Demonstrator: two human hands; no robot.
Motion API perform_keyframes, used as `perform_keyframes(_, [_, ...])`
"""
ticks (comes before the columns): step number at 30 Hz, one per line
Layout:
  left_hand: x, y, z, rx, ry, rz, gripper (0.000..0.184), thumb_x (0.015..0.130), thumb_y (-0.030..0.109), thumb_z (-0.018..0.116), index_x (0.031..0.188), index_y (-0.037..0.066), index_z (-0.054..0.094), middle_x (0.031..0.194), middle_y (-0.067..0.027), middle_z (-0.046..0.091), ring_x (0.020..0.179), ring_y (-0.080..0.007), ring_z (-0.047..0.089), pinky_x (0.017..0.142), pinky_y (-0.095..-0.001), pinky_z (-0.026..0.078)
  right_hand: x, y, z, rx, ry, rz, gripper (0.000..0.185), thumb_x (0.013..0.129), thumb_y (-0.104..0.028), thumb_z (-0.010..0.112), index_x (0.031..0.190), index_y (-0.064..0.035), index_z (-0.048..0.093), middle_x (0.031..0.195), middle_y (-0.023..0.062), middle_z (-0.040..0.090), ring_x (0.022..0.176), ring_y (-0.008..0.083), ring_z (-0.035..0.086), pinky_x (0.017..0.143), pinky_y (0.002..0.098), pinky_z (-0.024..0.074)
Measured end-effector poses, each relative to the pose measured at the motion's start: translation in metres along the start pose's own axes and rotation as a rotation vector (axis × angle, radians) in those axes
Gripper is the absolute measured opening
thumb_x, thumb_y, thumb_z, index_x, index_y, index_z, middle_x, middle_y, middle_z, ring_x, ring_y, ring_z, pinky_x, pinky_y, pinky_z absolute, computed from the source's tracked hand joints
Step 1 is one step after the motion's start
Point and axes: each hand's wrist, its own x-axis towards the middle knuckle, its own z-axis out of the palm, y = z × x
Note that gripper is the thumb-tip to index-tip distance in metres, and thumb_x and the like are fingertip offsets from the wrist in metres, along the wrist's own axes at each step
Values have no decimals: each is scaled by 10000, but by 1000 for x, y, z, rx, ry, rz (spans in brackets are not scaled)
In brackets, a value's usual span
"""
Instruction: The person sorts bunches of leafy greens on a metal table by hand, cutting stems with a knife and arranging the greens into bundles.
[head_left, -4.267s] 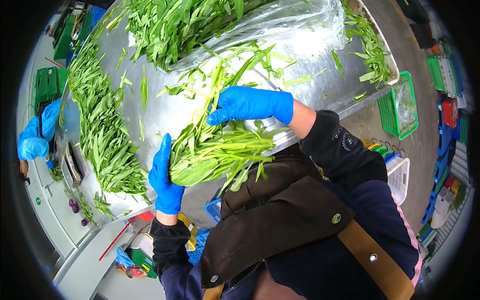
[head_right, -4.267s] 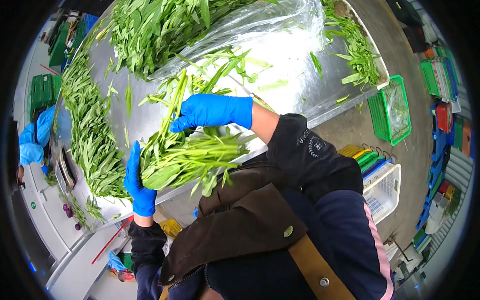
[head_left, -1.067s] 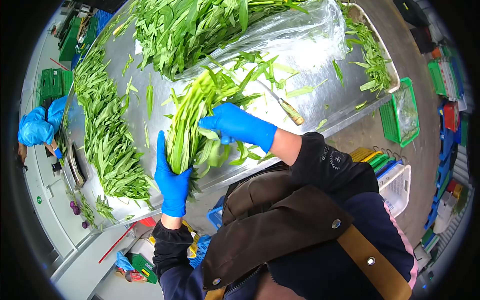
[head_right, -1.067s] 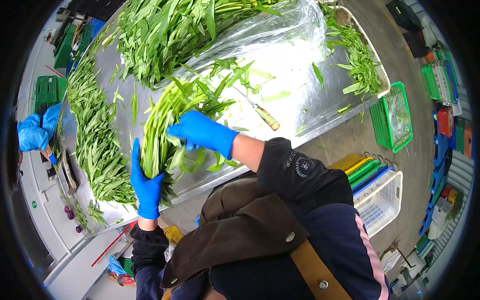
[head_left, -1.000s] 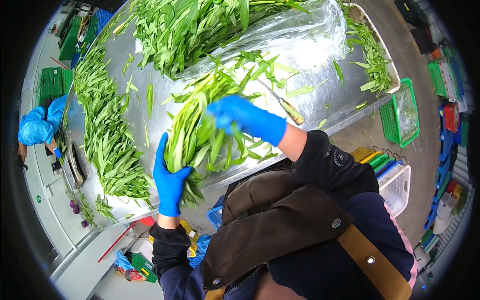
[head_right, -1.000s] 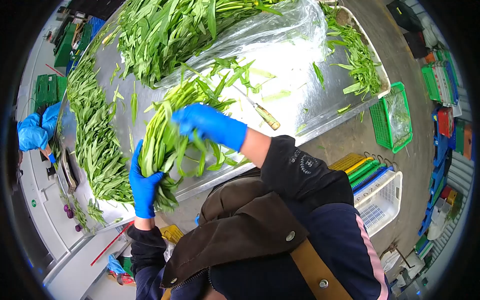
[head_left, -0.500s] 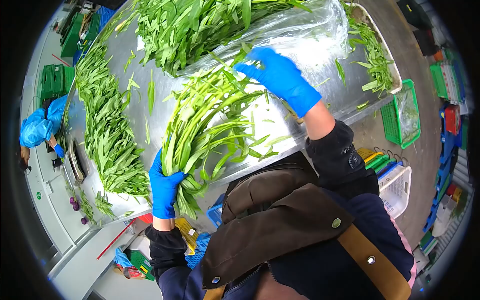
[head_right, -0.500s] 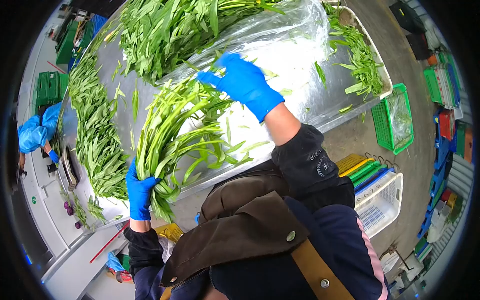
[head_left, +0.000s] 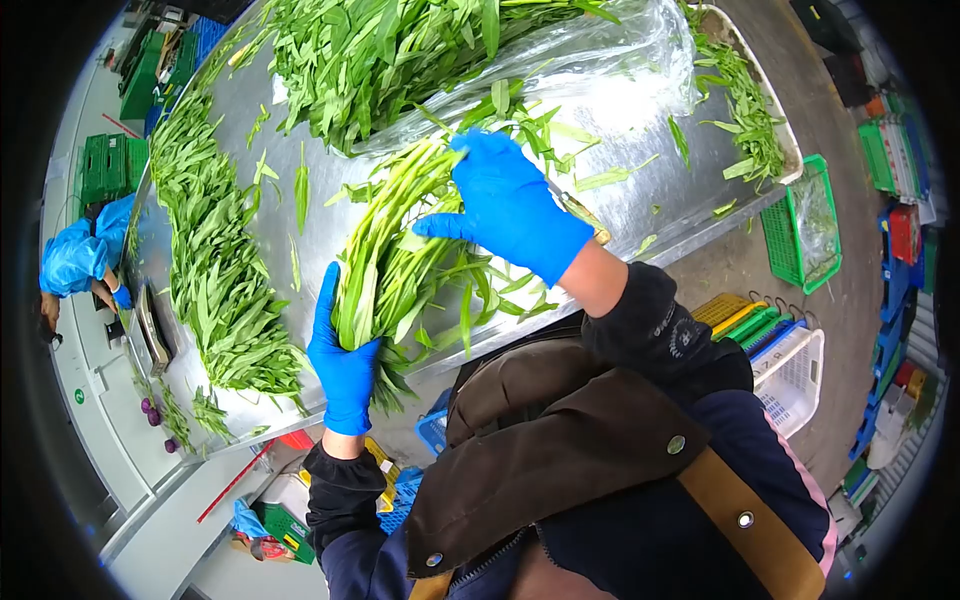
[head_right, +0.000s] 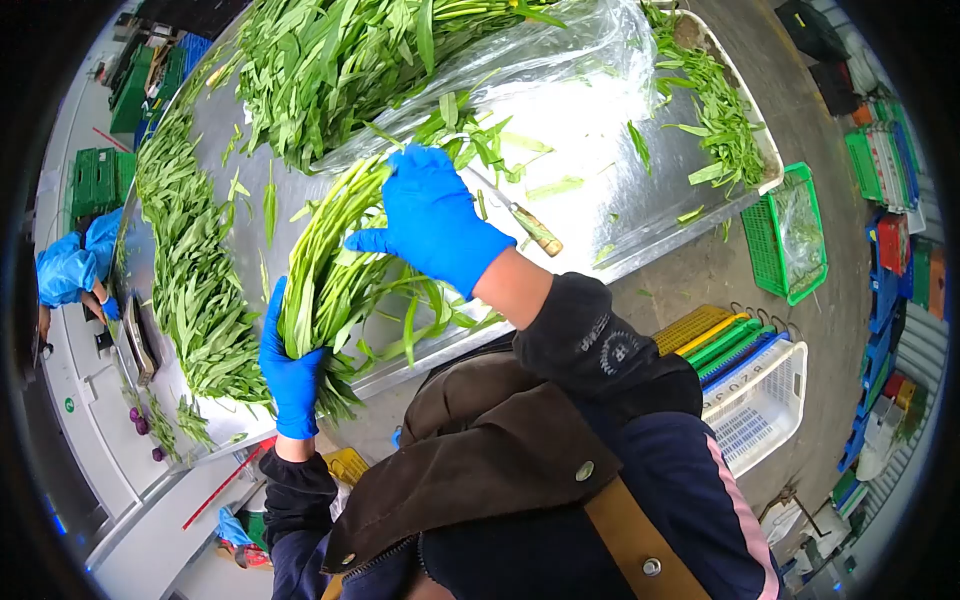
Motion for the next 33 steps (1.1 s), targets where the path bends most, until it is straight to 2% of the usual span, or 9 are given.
perform_keyframes(1, [-1,2,1,9,-16,-11,761,686,-173,580,1393,50,409,1386,-83,467,1195,-175,501,1015,-316,397,12,-3,-14,190,-568,189,767,713,-699,590,947,27,671,881,255,628,888,388,594,835,454,457])
perform_keyframes(4, [-1,-2,5,69,-17,3,766,693,-156,603,1401,52,398,1393,-89,461,1189,-174,504,1010,-313,398,13,-9,-14,585,-718,313,692,783,-631,590,1068,-2,640,966,239,636,976,376,597,869,404,461])
perform_keyframes(6, [-1,-3,6,128,-24,50,766,706,-139,622,1409,52,385,1397,-92,457,1185,-171,506,1008,-310,399,16,-10,-4,608,-743,338,566,786,-515,662,1087,-37,640,1007,209,647,950,354,617,844,390,477])
perform_keyframes(9, [-1,-9,2,199,-23,112,773,708,-130,630,1414,51,374,1401,-87,453,1187,-171,504,1010,-306,395,3,-13,30,1351,-376,549,419,769,-269,732,1092,-19,637,986,157,679,877,220,644,803,353,485])
perform_keyframes(17, [2,-6,-14,56,14,-54,842,642,-127,689,1406,48,380,1376,-82,468,1160,-177,521,1000,-313,417,-13,-6,23,1015,-658,462,439,833,-437,602,896,-6,662,831,240,636,767,395,612,732,444,479])
perform_keyframes(20, [-1,-5,-8,98,54,29,846,650,-131,700,1409,56,377,1366,-83,477,1149,-173,523,996,-311,421,-6,-11,11,779,-744,527,439,836,-436,601,890,-5,658,805,236,635,755,392,616,717,449,480])
perform_keyframes(25, [0,-1,-4,162,34,61,828,675,-129,696,1414,66,377,1350,-77,494,1122,-162,533,977,-293,426,-13,-16,17,1125,-403,535,518,772,-499,670,713,15,640,622,192,575,514,264,506,561,410,430])
perform_keyframes(32, [-14,-3,-3,461,-198,243,700,731,-95,643,1383,43,425,1400,-115,460,1242,-194,466,1050,-325,341,-5,-15,1,764,-620,574,713,686,-660,668,624,46,592,585,226,536,532,346,533,563,448,427])
perform_keyframes(33, [-12,-2,-4,554,-188,302,756,672,-114,633,1382,50,430,1365,-117,500,1170,-204,539,996,-312,408,-6,-15,-3,744,-654,570,704,706,-648,657,636,50,596,618,236,557,552,354,549,576,453,437])
